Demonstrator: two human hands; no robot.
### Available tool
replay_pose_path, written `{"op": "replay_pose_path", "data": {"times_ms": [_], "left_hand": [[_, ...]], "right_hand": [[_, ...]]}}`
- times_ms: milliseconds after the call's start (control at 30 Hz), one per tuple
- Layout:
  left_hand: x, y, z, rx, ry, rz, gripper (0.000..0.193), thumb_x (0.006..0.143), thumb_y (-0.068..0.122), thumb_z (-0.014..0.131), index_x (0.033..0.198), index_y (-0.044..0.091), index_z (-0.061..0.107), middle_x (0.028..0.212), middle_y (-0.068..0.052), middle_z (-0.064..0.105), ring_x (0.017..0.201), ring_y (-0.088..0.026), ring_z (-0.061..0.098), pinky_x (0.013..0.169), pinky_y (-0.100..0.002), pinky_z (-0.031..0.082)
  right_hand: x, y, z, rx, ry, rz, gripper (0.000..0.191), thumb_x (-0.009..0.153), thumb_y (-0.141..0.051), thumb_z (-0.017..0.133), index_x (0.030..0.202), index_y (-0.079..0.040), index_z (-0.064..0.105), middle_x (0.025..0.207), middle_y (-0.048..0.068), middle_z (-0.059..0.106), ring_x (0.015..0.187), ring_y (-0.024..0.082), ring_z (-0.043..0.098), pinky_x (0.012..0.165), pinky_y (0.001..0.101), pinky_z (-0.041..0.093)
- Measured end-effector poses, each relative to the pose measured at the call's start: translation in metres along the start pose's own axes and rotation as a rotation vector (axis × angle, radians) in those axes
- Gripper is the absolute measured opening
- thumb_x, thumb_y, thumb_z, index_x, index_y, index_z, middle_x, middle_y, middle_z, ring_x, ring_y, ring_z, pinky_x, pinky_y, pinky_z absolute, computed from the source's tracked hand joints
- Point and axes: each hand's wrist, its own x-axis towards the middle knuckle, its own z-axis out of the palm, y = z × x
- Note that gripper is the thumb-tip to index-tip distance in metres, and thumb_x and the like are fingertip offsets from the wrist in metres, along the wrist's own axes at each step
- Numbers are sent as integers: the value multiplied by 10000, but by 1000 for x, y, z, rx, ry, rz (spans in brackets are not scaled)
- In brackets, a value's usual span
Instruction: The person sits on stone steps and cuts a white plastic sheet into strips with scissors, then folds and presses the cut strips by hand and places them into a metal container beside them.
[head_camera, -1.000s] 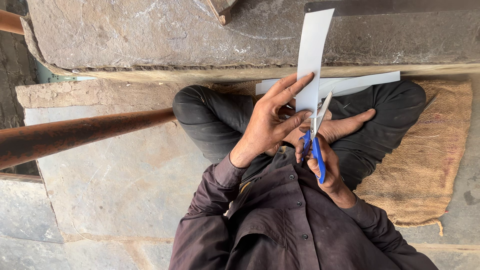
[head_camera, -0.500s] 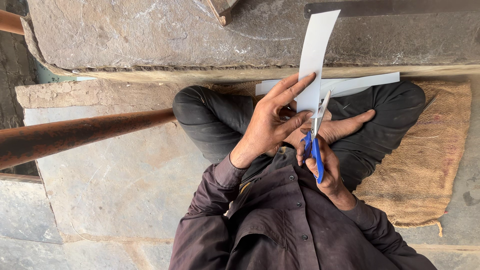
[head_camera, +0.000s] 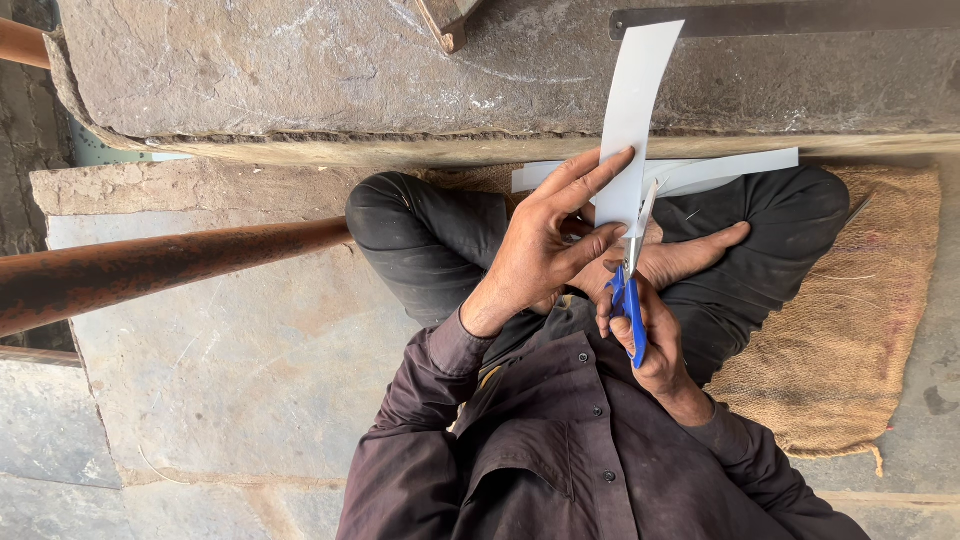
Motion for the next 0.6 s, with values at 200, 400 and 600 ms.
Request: {"op": "replay_pose_path", "data": {"times_ms": [200, 400, 600], "left_hand": [[0, 1, 1, -13, -4, 0, 747, 928, -24, 781, 1554, 253, 481, 1643, -81, 424, 1122, -140, 702, 892, -271, 631], [-1, 3, 0, -16, -6, -14, 749, 930, -28, 776, 1562, 245, 481, 1636, -75, 438, 1076, -117, 688, 871, -254, 641], [0, 5, 0, -14, -8, -14, 752, 921, -17, 787, 1558, 245, 483, 1627, -68, 446, 1033, -92, 673, 847, -241, 635]], "right_hand": [[0, -4, 2, -19, 13, 9, 610, 1062, -308, 598, 1510, 59, 405, 995, 35, 605, 840, 94, 592, 730, 254, 514], [-3, -2, 2, 9, 24, 34, 581, 1068, -282, 588, 1509, 51, 410, 984, 39, 610, 828, 98, 590, 729, 260, 516], [-4, -3, 2, 6, 32, 58, 572, 1063, -254, 581, 1511, 54, 405, 969, 46, 602, 825, 108, 589, 731, 269, 514]]}}
